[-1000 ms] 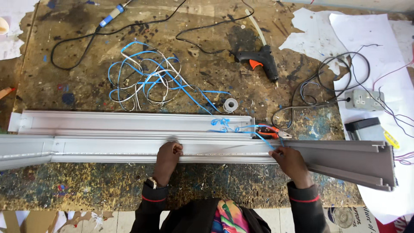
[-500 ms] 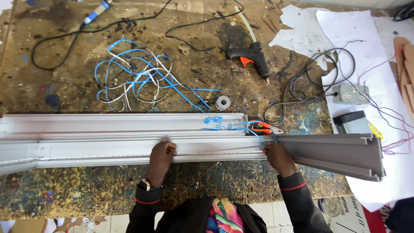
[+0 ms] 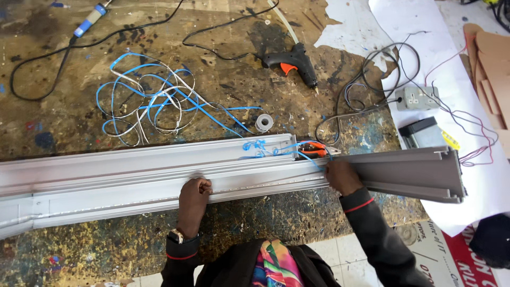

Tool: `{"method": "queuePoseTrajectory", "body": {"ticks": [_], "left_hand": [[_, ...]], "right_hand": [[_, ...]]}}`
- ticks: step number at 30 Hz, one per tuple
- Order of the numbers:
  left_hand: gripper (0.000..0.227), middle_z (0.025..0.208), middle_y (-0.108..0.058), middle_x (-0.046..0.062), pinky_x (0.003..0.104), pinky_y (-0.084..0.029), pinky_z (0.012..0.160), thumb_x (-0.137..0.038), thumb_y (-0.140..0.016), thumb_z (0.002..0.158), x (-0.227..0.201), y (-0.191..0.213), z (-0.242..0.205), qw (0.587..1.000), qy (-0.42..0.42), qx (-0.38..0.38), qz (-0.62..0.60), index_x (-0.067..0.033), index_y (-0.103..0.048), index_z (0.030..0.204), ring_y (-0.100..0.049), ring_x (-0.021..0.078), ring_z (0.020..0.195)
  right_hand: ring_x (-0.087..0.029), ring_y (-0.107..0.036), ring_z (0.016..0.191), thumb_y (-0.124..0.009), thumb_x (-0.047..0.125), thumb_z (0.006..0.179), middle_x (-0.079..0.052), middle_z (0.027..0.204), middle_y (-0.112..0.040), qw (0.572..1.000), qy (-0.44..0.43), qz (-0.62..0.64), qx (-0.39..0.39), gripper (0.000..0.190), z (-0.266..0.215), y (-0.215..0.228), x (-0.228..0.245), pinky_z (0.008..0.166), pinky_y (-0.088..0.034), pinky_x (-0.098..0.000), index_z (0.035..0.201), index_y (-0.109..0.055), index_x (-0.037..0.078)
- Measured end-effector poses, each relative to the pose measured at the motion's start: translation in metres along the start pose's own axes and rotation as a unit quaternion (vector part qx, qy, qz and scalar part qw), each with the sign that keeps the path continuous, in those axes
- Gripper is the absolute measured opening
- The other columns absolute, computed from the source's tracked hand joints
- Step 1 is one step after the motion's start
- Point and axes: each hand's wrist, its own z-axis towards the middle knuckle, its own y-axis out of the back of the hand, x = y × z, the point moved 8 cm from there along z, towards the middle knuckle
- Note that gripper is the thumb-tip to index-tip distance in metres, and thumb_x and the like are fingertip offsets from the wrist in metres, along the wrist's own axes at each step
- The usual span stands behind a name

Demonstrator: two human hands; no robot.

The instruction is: The person assembles a long, white aluminum light fixture on a cluttered workbench. They insert a smaller gray profile into the main fixture, then thread blue and white wires through the fixture's channel, and finally attach a gray end cap to the fixture.

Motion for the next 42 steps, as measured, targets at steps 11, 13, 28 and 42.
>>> {"method": "queuePoseTrajectory", "body": {"ticks": [11,13,28,42], "left_hand": [[0.012,0.106,-0.07,0.021,0.057,-0.057,0.09,-0.002,-0.071,0.11,-0.003,0.002,0.002,1.0,-0.003,0.003,-0.006,0.0,-0.074,0.121,-0.072,0.0382,0.107],[0.009,0.104,-0.07,0.015,0.051,-0.06,0.092,-0.006,-0.076,0.107,-0.003,0.002,0.001,1.0,-0.002,0.006,0.021,-0.0054,-0.075,0.115,-0.071,0.0341,0.105],[0.011,0.102,-0.071,0.012,0.053,-0.059,0.095,-0.006,-0.079,0.105,0.003,-0.001,-0.001,0.999,-0.022,-0.019,0.03,-0.0087,-0.073,0.114,-0.068,0.0335,0.104],[0.009,0.107,-0.069,0.015,0.053,-0.057,0.094,-0.003,-0.07,0.11,0.003,-0.007,0.0,1.0,-0.007,-0.002,0.025,-0.0063,-0.071,0.118,-0.067,0.0336,0.107]], "right_hand": [[-0.039,-0.086,0.084,-0.074,0.019,0.099,-0.025,0.08,-0.079,0.99,0.04,-0.096,-0.098,0.024,0.057,-0.043,-0.046,0.06,-0.071,-0.0472,0.087,-0.083,0.001],[-0.033,-0.086,0.083,-0.077,0.019,0.098,-0.018,0.08,-0.082,0.974,0.055,-0.2,-0.09,0.019,0.033,-0.024,-0.024,0.065,-0.073,-0.043,0.085,-0.086,0.008],[-0.046,-0.084,0.087,-0.079,0.014,0.093,-0.028,0.082,-0.08,0.991,-0.03,-0.053,-0.121,0.022,0.031,-0.02,-0.021,0.065,-0.071,-0.052,0.089,-0.083,-0.007],[-0.038,-0.086,0.084,-0.076,0.011,0.1,-0.023,0.084,-0.082,0.985,-0.03,-0.099,-0.139,0.017,0.001,-0.011,0.004,0.065,-0.073,-0.0454,0.092,-0.084,-0.002]]}}
